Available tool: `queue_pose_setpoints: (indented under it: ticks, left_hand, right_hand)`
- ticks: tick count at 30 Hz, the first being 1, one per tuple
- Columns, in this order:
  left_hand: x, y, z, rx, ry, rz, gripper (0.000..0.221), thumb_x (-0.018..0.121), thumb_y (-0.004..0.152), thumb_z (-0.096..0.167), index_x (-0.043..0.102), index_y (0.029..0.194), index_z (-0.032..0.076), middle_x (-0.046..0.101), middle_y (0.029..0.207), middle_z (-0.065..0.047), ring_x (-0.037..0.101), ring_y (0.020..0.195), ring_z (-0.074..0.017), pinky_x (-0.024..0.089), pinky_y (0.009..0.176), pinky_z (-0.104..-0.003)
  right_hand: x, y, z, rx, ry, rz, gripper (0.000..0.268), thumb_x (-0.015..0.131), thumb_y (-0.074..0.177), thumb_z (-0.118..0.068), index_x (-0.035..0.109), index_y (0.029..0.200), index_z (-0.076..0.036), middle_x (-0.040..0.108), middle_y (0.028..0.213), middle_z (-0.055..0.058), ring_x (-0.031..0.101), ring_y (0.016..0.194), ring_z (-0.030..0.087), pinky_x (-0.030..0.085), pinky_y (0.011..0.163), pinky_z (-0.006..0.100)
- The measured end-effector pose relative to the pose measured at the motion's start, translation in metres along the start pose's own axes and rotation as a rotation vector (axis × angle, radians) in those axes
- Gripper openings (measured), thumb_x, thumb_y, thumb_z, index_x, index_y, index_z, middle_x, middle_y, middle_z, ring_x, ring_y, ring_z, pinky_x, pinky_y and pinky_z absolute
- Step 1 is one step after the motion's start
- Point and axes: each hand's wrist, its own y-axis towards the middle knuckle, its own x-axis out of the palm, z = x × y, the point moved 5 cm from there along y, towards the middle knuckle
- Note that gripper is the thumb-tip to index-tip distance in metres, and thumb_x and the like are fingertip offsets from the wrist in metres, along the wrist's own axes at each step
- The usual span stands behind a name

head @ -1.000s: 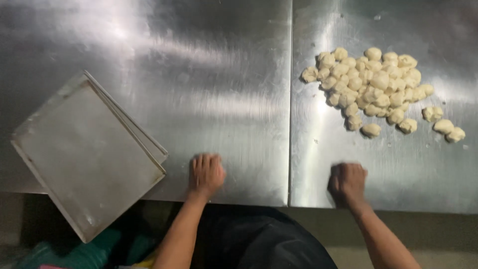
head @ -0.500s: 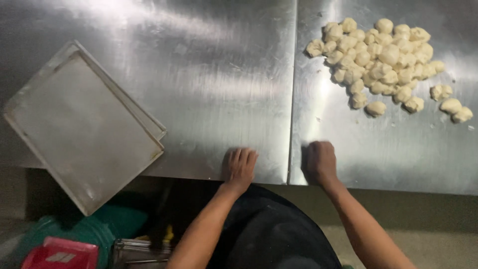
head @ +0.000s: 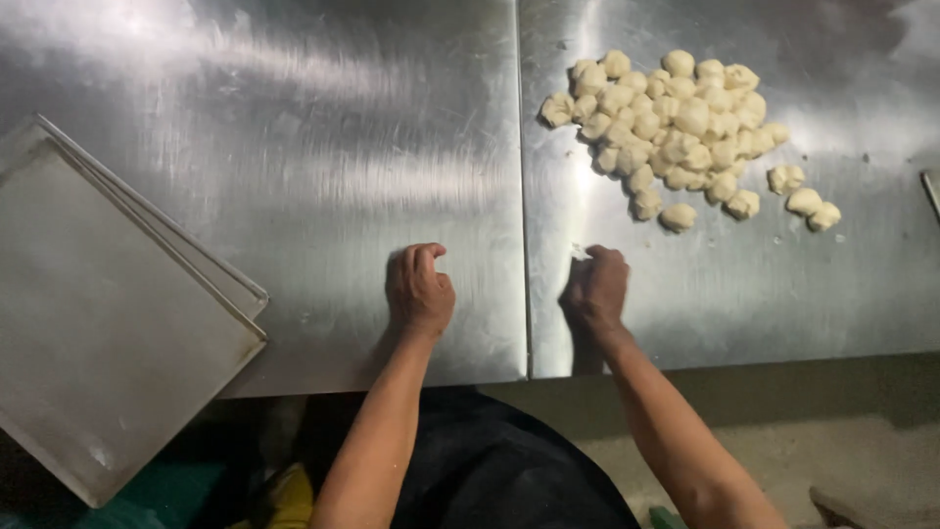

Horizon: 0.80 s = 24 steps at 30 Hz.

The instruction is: Placing pre-cut dough balls onto metal baking trays and flattening them by hand.

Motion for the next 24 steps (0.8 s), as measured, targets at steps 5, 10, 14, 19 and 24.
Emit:
queue_pose_setpoints:
  ticks: [5, 10, 14, 19, 24]
  left_hand:
    - [0.011, -0.055, 0.01, 0.232, 0.006, -0.094, 0.034, 0.065, 0.077, -0.002, 0.064, 0.109, 0.007, 0.061, 0.109, -0.012, 0.059, 0.107, -0.0344, 0.049, 0.091, -0.048]
    - [-0.025, -0.073, -0.058, 0.457, 0.174, -0.044, 0.029, 0.072, 0.083, 0.006, 0.065, 0.112, 0.007, 0.06, 0.116, -0.01, 0.058, 0.107, -0.031, 0.048, 0.091, -0.049]
    - [-0.047, -0.019, -0.054, 0.16, 0.309, 0.011, 0.032, 0.067, 0.085, -0.001, 0.068, 0.116, 0.006, 0.056, 0.132, -0.015, 0.054, 0.123, -0.036, 0.046, 0.105, -0.051]
    - [-0.019, -0.009, 0.011, 0.104, -0.002, 0.121, 0.041, 0.056, 0.078, -0.008, 0.067, 0.115, 0.003, 0.052, 0.144, -0.019, 0.047, 0.138, -0.0433, 0.039, 0.118, -0.052]
    - [-0.005, -0.047, 0.026, 0.005, -0.163, 0.138, 0.039, 0.054, 0.08, -0.008, 0.069, 0.113, 0.005, 0.055, 0.146, -0.016, 0.048, 0.138, -0.0405, 0.033, 0.122, -0.058]
  right_hand:
    - [-0.003, -0.02, -0.057, -0.157, 0.162, -0.087, 0.028, 0.061, 0.087, 0.0, 0.056, 0.114, -0.001, 0.056, 0.098, 0.022, 0.054, 0.092, 0.042, 0.044, 0.082, 0.049]
    - [-0.055, -0.041, -0.029, -0.163, 0.098, -0.159, 0.02, 0.062, 0.093, -0.007, 0.054, 0.111, -0.003, 0.056, 0.093, 0.017, 0.054, 0.087, 0.035, 0.043, 0.08, 0.048]
    - [-0.048, -0.007, 0.005, 0.053, -0.045, 0.041, 0.026, 0.063, 0.091, -0.004, 0.056, 0.116, -0.003, 0.06, 0.107, 0.019, 0.056, 0.101, 0.039, 0.045, 0.089, 0.049]
    - [-0.016, 0.025, -0.05, 0.252, 0.316, 0.053, 0.05, 0.055, 0.092, 0.001, 0.051, 0.142, -0.002, 0.06, 0.136, 0.02, 0.061, 0.124, 0.035, 0.048, 0.108, 0.04]
    - [-0.02, -0.015, -0.052, 0.401, 0.692, -0.013, 0.054, 0.071, 0.093, -0.002, 0.047, 0.142, -0.002, 0.056, 0.137, 0.017, 0.057, 0.127, 0.03, 0.048, 0.108, 0.039]
